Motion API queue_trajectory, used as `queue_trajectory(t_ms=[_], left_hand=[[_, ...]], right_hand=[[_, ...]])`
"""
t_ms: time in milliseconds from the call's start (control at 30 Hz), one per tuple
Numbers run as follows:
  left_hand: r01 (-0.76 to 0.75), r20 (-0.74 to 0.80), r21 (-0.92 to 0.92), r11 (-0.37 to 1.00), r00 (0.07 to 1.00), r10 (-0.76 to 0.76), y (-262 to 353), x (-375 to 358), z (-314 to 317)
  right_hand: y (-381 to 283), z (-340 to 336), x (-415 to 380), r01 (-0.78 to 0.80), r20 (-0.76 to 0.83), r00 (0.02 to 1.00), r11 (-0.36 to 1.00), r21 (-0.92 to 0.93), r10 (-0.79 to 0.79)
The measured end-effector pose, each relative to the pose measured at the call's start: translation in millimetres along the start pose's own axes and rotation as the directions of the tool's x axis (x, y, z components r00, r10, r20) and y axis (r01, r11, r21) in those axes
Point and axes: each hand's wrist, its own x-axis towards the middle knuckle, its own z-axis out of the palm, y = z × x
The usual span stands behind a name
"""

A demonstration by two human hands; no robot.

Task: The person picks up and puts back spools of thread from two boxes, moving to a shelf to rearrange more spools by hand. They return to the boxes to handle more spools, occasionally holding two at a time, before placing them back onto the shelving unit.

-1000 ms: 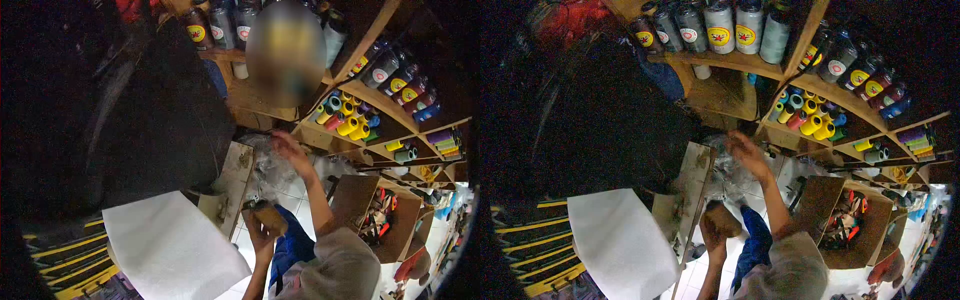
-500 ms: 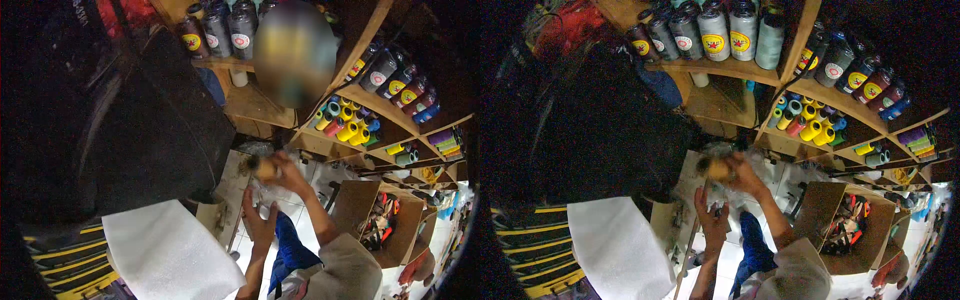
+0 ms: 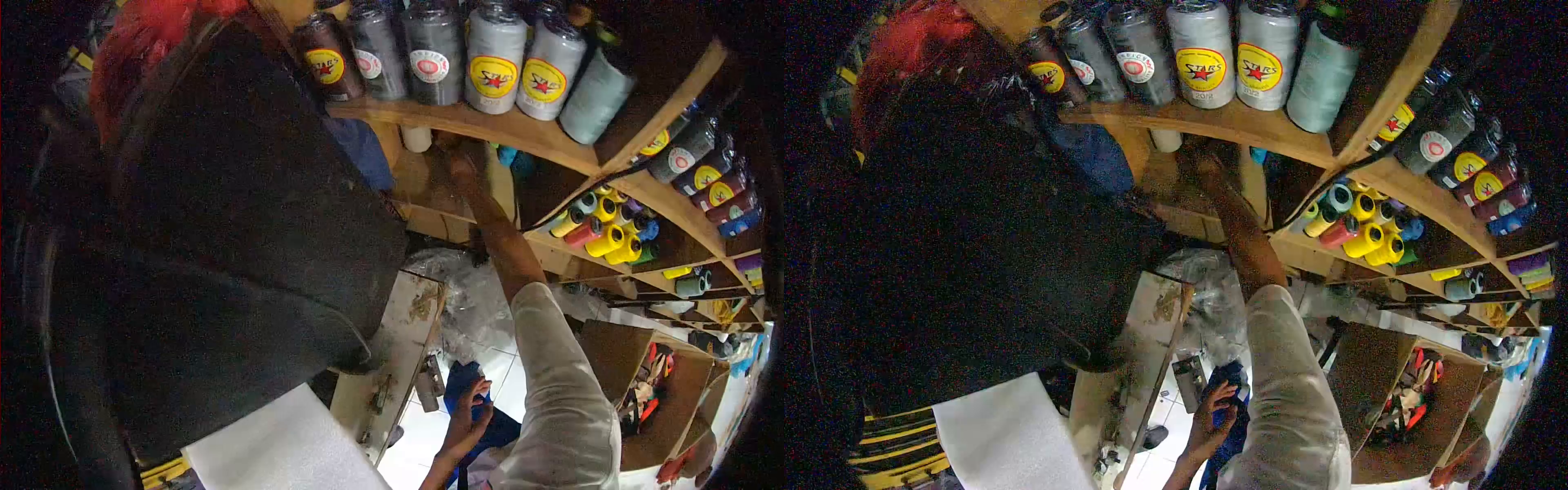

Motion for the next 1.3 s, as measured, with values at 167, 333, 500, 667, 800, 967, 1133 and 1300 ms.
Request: queue_trajectory(t_ms=[167, 333, 500, 667, 800, 967, 1133, 1300], left_hand=[[-0.097, -0.051, -0.016, 0.995, 0.994, 0.096, 8, 22, -3], [-0.087, -0.059, -0.020, 0.996, 0.995, 0.085, 25, 29, 1], [-0.063, -0.049, -0.034, 0.997, 0.997, 0.061, 27, 15, 10], [-0.130, -0.092, -0.098, 0.987, 0.988, 0.121, 44, -4, 12], [-0.249, -0.178, 0.075, 0.966, 0.949, 0.259, 80, -29, 1], [-0.268, -0.231, 0.247, 0.931, 0.917, 0.325, 63, -81, -21], [-0.296, -0.217, 0.116, 0.948, 0.924, 0.315, 63, -148, -30], [-0.444, -0.179, 0.149, 0.884, 0.867, 0.466, 71, -212, -36]], right_hand=[[20, 7, 2, -0.012, 0.016, 1.000, 1.000, 0.008, 0.012], [27, 6, -1, -0.028, 0.025, 0.999, 0.999, 0.029, 0.028], [28, -2, -20, -0.055, -0.004, 0.998, 0.997, 0.059, 0.056], [-1, 3, -133, -0.191, -0.100, 0.960, 0.870, 0.454, 0.263], [-88, 7, -250, -0.251, -0.070, 0.896, 0.629, 0.736, 0.440], [-258, -22, -348, -0.497, 0.171, 0.816, 0.518, 0.696, 0.553], [-348, -67, -397, -0.519, 0.305, 0.828, 0.849, 0.101, 0.470], [-446, -106, -411, -0.483, 0.449, 0.808, 0.865, 0.133, 0.382]])
